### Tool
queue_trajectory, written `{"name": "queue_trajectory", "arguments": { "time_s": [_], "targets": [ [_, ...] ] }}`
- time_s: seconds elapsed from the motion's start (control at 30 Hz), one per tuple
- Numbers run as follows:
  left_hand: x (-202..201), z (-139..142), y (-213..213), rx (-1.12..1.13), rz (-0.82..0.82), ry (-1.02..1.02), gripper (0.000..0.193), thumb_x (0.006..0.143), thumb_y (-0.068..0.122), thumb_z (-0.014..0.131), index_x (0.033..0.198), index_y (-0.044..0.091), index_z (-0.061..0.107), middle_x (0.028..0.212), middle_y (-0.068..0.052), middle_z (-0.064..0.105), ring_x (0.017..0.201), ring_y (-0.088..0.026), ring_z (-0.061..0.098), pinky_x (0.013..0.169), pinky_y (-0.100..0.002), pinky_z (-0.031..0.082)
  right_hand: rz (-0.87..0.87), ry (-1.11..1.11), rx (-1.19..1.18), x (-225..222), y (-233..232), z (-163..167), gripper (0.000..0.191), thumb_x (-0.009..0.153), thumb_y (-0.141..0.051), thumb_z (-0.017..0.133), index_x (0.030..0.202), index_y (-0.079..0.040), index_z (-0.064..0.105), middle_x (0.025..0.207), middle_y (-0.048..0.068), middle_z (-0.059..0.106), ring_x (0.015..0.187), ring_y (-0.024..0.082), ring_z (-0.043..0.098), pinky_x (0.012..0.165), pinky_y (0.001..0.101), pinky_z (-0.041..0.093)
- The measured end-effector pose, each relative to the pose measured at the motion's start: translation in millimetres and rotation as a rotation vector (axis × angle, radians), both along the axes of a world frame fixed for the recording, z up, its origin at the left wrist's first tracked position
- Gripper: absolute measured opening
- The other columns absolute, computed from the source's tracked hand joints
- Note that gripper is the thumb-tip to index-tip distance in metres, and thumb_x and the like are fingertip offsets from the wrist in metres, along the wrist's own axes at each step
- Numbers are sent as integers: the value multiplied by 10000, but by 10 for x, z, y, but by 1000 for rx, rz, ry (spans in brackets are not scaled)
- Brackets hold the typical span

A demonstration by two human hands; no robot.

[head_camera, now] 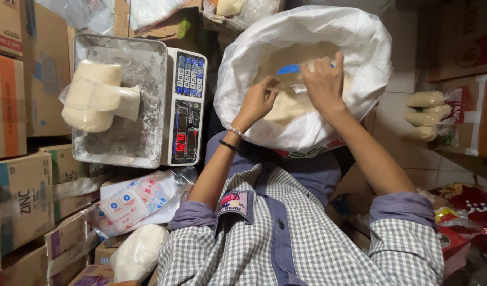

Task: The person scoops rice from a large sack into a plastic bag using a blue scoop, weighs the bag on a digital scale, and ties the bag closed. The process is repeated for multiple bags.

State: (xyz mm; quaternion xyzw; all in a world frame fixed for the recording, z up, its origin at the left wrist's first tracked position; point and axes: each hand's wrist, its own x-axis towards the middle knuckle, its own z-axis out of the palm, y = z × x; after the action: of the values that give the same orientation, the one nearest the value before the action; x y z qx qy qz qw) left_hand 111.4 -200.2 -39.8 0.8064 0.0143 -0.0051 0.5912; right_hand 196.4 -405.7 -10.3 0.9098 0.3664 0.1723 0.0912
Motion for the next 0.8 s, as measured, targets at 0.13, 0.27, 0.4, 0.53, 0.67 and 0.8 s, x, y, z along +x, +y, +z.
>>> {"name": "queue_trajectory", "arguments": {
  "time_s": [0.13, 0.27, 0.4, 0.53, 0.67, 0.8],
  "targets": [
    [-31, 53, 50, -43, 40, 4, 271, 959, 119, 628, 1212, 23, 656, 1194, -156, 742, 1041, -306, 758, 874, -373, 593, -89, 132, 147, -33, -16, 164, 151, 946, -262, 757, 1035, -145, 720, 888, 79, 662, 891, 283, 649, 806, 481, 431],
    [-42, 75, 113, -47, 70, -30, 275, 954, 115, 632, 1215, 33, 657, 1191, -153, 744, 1042, -304, 758, 869, -373, 585, -219, 312, 261, -43, 6, 329, 163, 982, -280, 748, 1021, -124, 723, 859, 119, 681, 806, 343, 675, 616, 502, 458],
    [-60, 107, 201, -28, 111, -30, 266, 966, 124, 629, 1219, 53, 668, 1184, -140, 755, 1007, -297, 764, 840, -359, 587, -309, 449, 301, -35, 10, 528, 201, 976, -339, 714, 1033, -150, 753, 807, 120, 729, 759, 358, 700, 614, 522, 477],
    [-87, 187, 301, -3, 160, -30, 256, 968, 146, 630, 1211, 78, 670, 1174, -112, 768, 977, -269, 776, 732, -347, 553, -386, 581, 332, -35, 38, 698, 253, 994, -427, 682, 1043, -198, 777, 776, 123, 735, 768, 364, 706, 661, 501, 499],
    [-116, 290, 443, -3, 222, -82, 253, 970, 148, 643, 1214, 85, 671, 1185, -104, 761, 1006, -252, 766, 734, -335, 559, -364, 682, 398, -26, 108, 821, 265, 996, -456, 667, 1081, -235, 786, 788, 103, 728, 761, 352, 705, 664, 482, 498],
    [-190, 406, 638, 5, 317, -140, 244, 971, 136, 659, 1208, 77, 676, 1164, -107, 766, 994, -246, 758, 794, -334, 585, -269, 685, 461, -27, 268, 926, 300, 999, -468, 675, 1073, -200, 787, 782, 95, 723, 743, 316, 708, 641, 449, 503]
  ]
}}
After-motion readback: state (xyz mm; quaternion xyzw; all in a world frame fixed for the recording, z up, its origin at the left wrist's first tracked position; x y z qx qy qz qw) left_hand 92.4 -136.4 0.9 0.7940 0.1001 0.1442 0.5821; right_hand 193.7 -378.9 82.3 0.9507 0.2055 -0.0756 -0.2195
